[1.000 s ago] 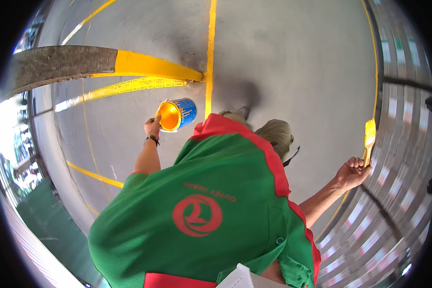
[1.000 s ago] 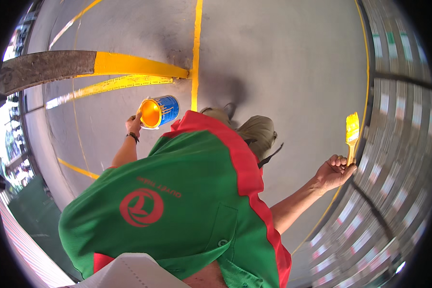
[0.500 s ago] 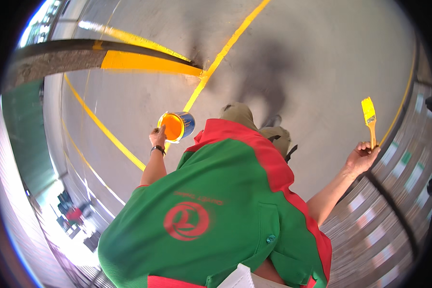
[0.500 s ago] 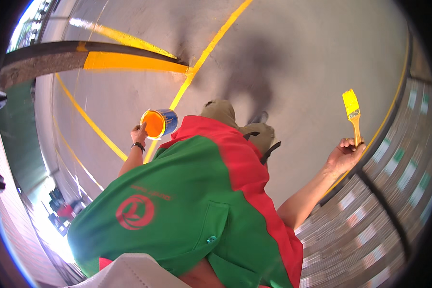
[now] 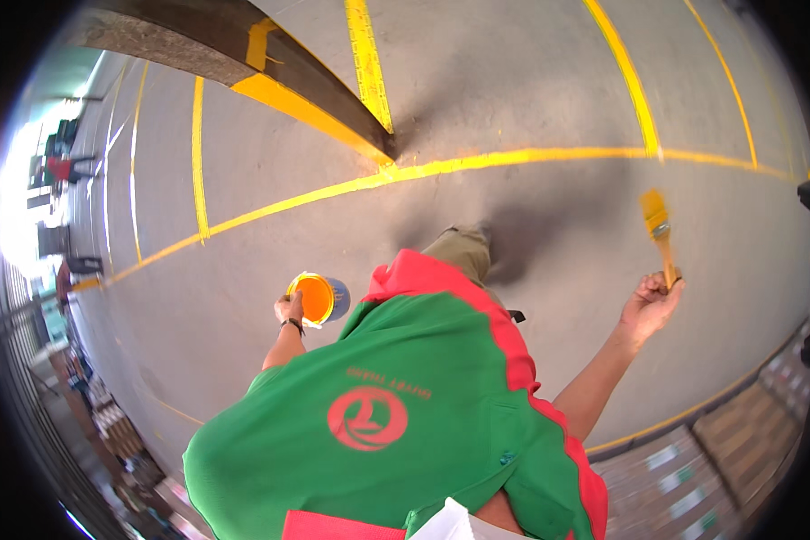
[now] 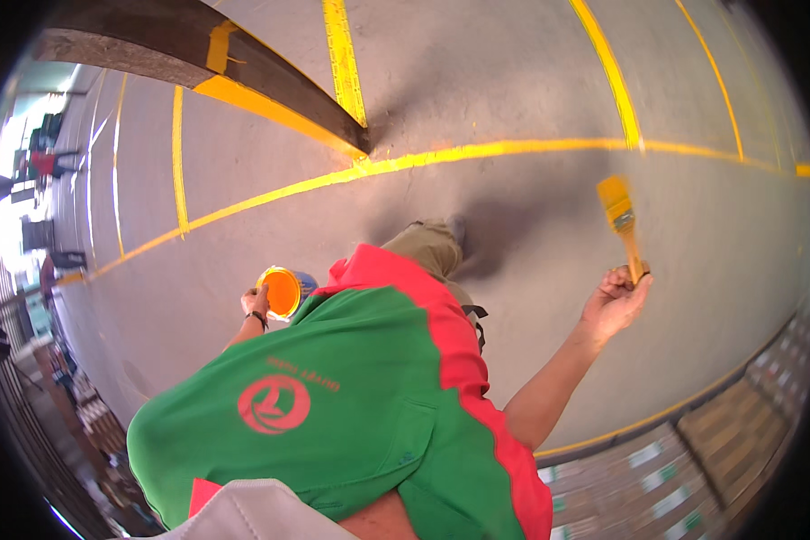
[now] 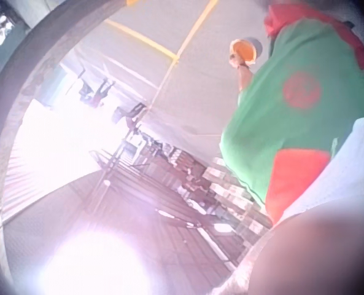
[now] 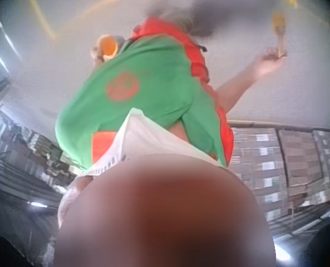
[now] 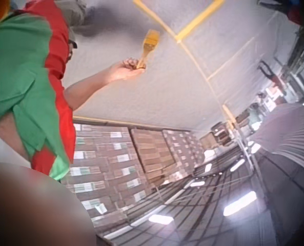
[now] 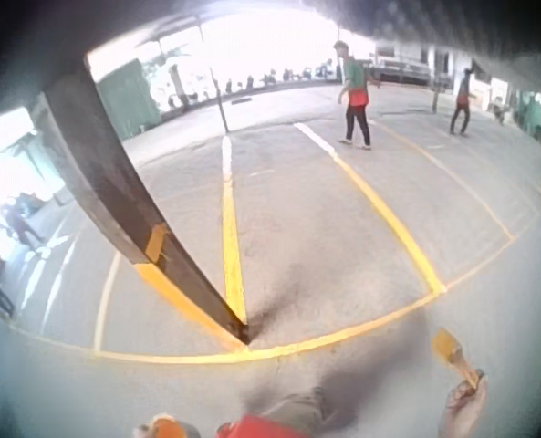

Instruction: The person paints a vertical metal beam and adjacent floor lines with yellow paint using a brush and a small bucket. They repeatedly dip the brush into the bucket and apply paint to the beam and floor, moving along the beam as they work.

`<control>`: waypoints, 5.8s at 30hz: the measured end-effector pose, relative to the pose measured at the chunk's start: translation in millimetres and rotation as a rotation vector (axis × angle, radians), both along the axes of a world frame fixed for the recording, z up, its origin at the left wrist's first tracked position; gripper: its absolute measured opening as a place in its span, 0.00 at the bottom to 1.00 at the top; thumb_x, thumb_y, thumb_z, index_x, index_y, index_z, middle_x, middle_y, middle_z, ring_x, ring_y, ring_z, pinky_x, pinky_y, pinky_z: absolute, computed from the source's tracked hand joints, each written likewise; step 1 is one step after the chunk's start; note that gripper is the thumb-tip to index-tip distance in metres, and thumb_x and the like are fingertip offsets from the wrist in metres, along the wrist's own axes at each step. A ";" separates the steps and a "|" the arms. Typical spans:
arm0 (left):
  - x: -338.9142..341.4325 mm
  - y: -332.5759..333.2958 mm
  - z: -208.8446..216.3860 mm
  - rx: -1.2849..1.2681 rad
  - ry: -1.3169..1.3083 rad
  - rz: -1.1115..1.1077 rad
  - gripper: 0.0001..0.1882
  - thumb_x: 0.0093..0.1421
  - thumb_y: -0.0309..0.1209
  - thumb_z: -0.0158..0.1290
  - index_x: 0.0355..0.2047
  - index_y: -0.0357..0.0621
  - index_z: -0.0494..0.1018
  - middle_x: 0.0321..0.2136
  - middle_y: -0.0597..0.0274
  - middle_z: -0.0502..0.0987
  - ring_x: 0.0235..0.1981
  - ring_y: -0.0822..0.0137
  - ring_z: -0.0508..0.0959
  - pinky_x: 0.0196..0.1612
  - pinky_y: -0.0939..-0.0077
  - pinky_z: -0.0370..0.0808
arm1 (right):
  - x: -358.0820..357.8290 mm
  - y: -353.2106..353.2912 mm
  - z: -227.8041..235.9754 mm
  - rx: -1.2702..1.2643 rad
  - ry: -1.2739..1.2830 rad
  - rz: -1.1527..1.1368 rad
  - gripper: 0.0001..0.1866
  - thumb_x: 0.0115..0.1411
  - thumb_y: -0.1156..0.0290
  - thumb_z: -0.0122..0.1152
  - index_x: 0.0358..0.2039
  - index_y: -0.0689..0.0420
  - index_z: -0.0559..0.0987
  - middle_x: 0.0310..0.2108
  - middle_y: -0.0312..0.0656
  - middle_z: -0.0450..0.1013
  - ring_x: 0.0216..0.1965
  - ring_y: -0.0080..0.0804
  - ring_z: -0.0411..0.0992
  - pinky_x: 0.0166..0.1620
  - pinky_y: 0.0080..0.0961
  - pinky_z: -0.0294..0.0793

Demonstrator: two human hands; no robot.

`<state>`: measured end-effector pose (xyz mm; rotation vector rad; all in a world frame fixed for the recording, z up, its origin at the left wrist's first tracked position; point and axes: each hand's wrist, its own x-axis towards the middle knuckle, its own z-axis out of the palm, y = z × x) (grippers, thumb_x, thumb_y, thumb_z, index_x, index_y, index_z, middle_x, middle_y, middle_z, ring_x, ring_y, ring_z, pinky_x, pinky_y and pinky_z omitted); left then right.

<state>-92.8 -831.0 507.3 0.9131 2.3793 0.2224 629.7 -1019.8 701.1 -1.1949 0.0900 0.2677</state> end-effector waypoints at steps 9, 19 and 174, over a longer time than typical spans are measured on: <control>156.2 -69.7 26.6 0.213 -0.202 0.479 0.18 0.58 0.39 0.66 0.31 0.36 0.74 0.16 0.63 0.73 0.12 0.72 0.71 0.17 0.77 0.69 | 137.1 194.9 -4.6 0.065 0.084 0.517 0.19 0.71 0.55 0.53 0.47 0.60 0.75 0.24 0.34 0.71 0.23 0.21 0.66 0.29 0.20 0.65; 388.8 -81.6 41.1 0.491 -0.220 0.613 0.16 0.62 0.39 0.63 0.29 0.39 0.72 0.18 0.67 0.72 0.16 0.76 0.70 0.21 0.80 0.67 | 213.5 397.8 -29.5 -0.023 0.121 1.111 0.16 0.72 0.60 0.53 0.46 0.61 0.76 0.23 0.37 0.71 0.23 0.23 0.66 0.27 0.22 0.65; 460.9 129.5 218.7 0.887 -0.328 0.912 0.18 0.72 0.39 0.43 0.35 0.36 0.75 0.24 0.65 0.75 0.24 0.73 0.75 0.32 0.76 0.74 | -228.5 460.3 -8.2 0.281 -1.969 2.426 0.10 0.63 0.68 0.58 0.34 0.62 0.81 0.33 0.52 0.81 0.38 0.52 0.80 0.40 0.45 0.79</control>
